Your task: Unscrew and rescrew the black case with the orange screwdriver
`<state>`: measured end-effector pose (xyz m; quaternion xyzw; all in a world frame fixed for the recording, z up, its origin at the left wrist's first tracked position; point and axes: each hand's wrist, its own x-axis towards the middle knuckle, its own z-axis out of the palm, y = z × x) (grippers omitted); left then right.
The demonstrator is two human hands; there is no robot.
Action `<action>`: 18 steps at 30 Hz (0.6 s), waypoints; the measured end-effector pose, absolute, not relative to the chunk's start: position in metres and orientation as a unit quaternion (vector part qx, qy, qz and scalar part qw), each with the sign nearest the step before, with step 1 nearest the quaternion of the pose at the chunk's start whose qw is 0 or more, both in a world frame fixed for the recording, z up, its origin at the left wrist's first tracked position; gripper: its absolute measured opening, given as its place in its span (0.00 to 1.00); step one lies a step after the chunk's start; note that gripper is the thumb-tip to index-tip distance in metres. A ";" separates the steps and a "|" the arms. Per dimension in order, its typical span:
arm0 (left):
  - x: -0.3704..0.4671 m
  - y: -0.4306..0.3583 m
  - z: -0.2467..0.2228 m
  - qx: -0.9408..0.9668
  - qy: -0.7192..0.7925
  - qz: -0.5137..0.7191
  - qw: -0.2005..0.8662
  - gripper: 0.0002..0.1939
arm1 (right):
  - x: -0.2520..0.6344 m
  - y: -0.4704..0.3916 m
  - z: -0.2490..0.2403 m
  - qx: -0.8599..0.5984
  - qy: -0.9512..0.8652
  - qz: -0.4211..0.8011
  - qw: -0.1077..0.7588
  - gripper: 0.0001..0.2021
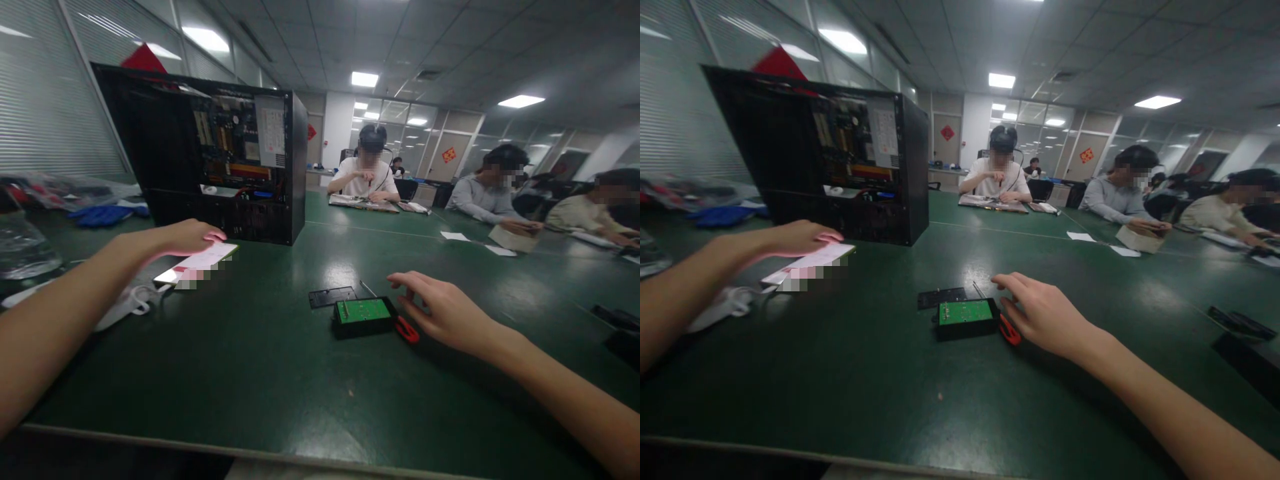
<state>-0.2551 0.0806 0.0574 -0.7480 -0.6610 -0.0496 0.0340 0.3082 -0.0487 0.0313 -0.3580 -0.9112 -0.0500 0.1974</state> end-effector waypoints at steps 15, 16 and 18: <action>-0.286 0.069 0.057 -0.718 -0.695 -0.029 0.008 0.27 | 0.306 -0.055 0.033 -0.330 -0.922 -0.008 0.201 0.19; -0.287 0.069 0.058 -0.716 -0.697 -0.030 0.003 0.28 | 0.305 -0.055 0.033 -0.329 -0.923 -0.003 0.199 0.19; -0.290 0.067 0.060 -0.712 -0.701 -0.034 -0.005 0.30 | 0.303 -0.056 0.033 -0.323 -0.927 0.002 0.192 0.20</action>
